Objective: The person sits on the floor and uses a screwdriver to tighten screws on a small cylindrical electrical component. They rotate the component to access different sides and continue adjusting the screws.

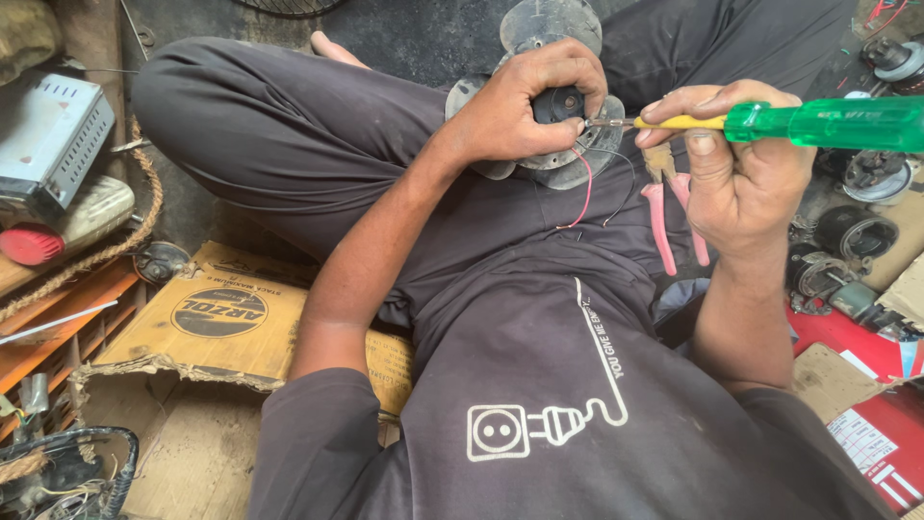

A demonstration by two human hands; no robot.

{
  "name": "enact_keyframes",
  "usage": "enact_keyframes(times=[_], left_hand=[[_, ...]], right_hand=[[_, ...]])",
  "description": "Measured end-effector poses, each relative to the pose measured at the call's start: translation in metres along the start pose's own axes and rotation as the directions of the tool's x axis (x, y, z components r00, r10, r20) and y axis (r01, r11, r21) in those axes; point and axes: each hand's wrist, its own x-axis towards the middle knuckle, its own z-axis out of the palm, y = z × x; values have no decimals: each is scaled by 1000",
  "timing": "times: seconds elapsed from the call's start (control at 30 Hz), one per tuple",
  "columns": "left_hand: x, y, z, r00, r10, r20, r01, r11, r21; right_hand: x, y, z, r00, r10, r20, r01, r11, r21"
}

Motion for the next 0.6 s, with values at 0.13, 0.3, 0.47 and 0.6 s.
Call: enact_keyframes(times=[0.13, 0.3, 0.47, 0.6], left_hand=[[-1, -2, -2, 1000, 8, 3, -8, 1000, 11], [0, -2, -4, 999, 35, 11, -35, 999, 41], [0, -1, -5, 1000, 26, -12, -26, 998, 50], [-1, -1, -5, 999, 28, -25, -26, 998, 57]], right_hand=[[3, -5, 2, 999, 30, 35, -32, 999, 32], [9, -12, -2, 994, 60, 95, -59, 998, -18], [12, -2, 20, 995, 64, -80, -54, 990, 132], [16, 3, 31, 989, 40, -139, -15, 985, 174]])
